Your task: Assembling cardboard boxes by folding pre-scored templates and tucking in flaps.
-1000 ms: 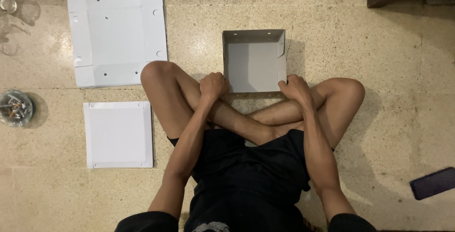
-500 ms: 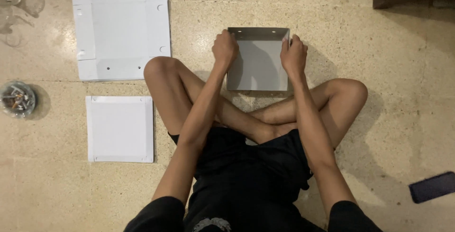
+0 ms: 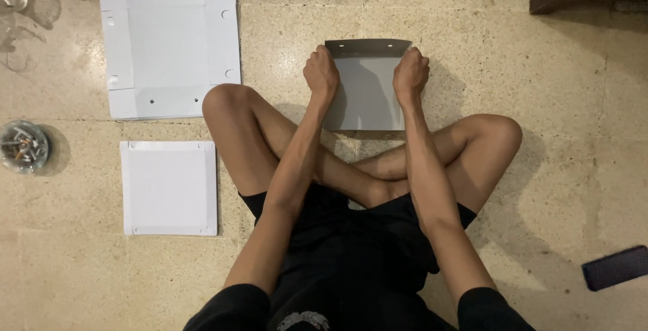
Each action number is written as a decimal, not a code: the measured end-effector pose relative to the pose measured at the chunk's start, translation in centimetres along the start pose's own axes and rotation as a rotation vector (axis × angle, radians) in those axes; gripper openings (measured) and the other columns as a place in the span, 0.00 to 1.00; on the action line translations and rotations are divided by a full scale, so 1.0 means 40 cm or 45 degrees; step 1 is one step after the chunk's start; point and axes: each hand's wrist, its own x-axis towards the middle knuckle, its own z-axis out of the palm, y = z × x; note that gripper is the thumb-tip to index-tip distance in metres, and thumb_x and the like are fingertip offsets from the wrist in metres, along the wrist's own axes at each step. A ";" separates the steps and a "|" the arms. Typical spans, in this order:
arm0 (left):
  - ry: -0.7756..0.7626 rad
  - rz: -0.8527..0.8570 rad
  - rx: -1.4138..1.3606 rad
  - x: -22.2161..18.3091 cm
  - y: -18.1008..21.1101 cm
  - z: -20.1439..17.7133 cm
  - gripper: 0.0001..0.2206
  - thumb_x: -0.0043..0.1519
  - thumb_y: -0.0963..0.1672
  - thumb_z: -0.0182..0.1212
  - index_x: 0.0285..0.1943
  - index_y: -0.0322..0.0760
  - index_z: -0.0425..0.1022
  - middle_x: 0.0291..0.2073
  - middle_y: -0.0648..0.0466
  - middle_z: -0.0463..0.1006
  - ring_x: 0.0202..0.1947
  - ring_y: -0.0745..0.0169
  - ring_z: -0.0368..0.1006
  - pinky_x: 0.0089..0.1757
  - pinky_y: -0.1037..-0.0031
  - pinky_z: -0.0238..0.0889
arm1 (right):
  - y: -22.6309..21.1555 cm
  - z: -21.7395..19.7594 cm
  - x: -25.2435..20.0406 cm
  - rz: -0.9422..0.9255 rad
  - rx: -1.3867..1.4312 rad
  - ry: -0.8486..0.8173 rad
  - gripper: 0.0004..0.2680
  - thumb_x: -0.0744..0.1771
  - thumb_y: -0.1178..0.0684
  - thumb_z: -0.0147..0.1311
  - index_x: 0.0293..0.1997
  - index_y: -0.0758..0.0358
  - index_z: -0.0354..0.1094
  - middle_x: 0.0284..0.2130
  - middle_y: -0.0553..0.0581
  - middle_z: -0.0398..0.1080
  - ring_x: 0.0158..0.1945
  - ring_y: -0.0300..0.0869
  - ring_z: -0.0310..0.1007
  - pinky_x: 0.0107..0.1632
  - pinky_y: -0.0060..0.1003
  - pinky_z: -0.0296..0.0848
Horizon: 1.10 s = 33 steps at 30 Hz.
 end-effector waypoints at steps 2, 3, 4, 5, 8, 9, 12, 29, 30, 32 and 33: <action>0.003 0.011 -0.005 -0.004 -0.001 -0.002 0.02 0.59 0.36 0.54 0.34 0.29 0.72 0.27 0.41 0.78 0.32 0.37 0.80 0.35 0.52 0.75 | 0.015 0.010 0.006 0.019 0.009 -0.015 0.07 0.68 0.62 0.50 0.30 0.74 0.66 0.21 0.74 0.70 0.30 0.69 0.76 0.27 0.55 0.77; 0.008 0.018 -0.009 -0.005 -0.002 -0.005 0.03 0.59 0.36 0.54 0.35 0.29 0.72 0.27 0.41 0.78 0.33 0.37 0.80 0.36 0.52 0.75 | 0.020 0.016 0.009 0.034 0.019 -0.032 0.06 0.67 0.62 0.52 0.30 0.74 0.66 0.21 0.74 0.71 0.30 0.69 0.76 0.27 0.55 0.77; 0.011 0.018 -0.009 -0.005 -0.002 -0.007 0.03 0.59 0.36 0.54 0.35 0.29 0.72 0.27 0.41 0.78 0.33 0.37 0.80 0.36 0.52 0.75 | 0.024 0.017 0.010 0.032 0.021 -0.031 0.06 0.67 0.62 0.52 0.30 0.74 0.66 0.21 0.74 0.71 0.30 0.69 0.76 0.27 0.55 0.77; 0.003 0.008 -0.013 -0.005 -0.003 -0.009 0.02 0.59 0.36 0.54 0.34 0.29 0.72 0.27 0.41 0.78 0.32 0.37 0.80 0.35 0.52 0.75 | 0.027 0.019 0.011 0.032 0.023 -0.041 0.06 0.67 0.62 0.51 0.30 0.73 0.66 0.21 0.74 0.71 0.30 0.68 0.77 0.28 0.55 0.77; -0.002 0.012 -0.029 -0.002 -0.005 -0.002 0.02 0.59 0.36 0.54 0.34 0.29 0.72 0.27 0.40 0.78 0.32 0.36 0.80 0.35 0.52 0.74 | 0.012 -0.003 0.007 0.033 0.022 -0.055 0.05 0.67 0.63 0.50 0.32 0.74 0.67 0.22 0.74 0.71 0.31 0.67 0.77 0.30 0.54 0.78; -0.004 0.023 -0.037 -0.002 -0.008 0.001 0.02 0.59 0.36 0.53 0.35 0.29 0.72 0.27 0.40 0.78 0.32 0.35 0.80 0.35 0.51 0.74 | 0.003 -0.015 0.002 0.036 0.019 -0.065 0.05 0.68 0.63 0.49 0.34 0.75 0.68 0.23 0.74 0.72 0.31 0.67 0.77 0.31 0.54 0.79; -0.008 0.011 -0.032 0.001 -0.006 0.003 0.03 0.59 0.36 0.54 0.33 0.30 0.71 0.25 0.42 0.78 0.31 0.37 0.80 0.34 0.53 0.74 | 0.020 0.001 0.008 0.049 0.052 -0.079 0.05 0.67 0.63 0.50 0.34 0.75 0.67 0.24 0.74 0.72 0.33 0.67 0.77 0.32 0.56 0.78; -0.010 0.026 -0.009 -0.013 -0.020 0.003 0.03 0.59 0.36 0.54 0.35 0.28 0.73 0.28 0.40 0.79 0.33 0.37 0.81 0.35 0.54 0.74 | -0.013 -0.038 -0.013 0.081 0.044 -0.071 0.06 0.68 0.62 0.48 0.33 0.74 0.68 0.22 0.72 0.72 0.31 0.64 0.78 0.31 0.52 0.78; 0.004 0.023 -0.005 -0.014 -0.024 0.003 0.03 0.59 0.36 0.54 0.36 0.28 0.73 0.29 0.40 0.79 0.34 0.37 0.81 0.36 0.53 0.74 | -0.023 -0.045 -0.014 0.078 0.058 -0.053 0.07 0.69 0.62 0.46 0.34 0.75 0.69 0.22 0.72 0.72 0.31 0.64 0.79 0.31 0.52 0.78; -0.004 0.011 -0.017 -0.012 -0.020 -0.008 0.03 0.59 0.36 0.54 0.36 0.28 0.74 0.28 0.40 0.79 0.33 0.37 0.81 0.35 0.54 0.75 | -0.037 -0.063 -0.024 0.067 0.074 -0.030 0.08 0.69 0.61 0.45 0.32 0.73 0.69 0.21 0.71 0.72 0.29 0.61 0.79 0.30 0.50 0.77; -0.014 0.001 -0.029 -0.011 -0.017 -0.013 0.04 0.59 0.36 0.54 0.35 0.28 0.74 0.27 0.40 0.78 0.32 0.38 0.81 0.35 0.55 0.75 | -0.044 -0.073 -0.028 0.058 0.090 -0.007 0.09 0.70 0.60 0.45 0.31 0.71 0.69 0.20 0.69 0.72 0.27 0.58 0.79 0.29 0.48 0.76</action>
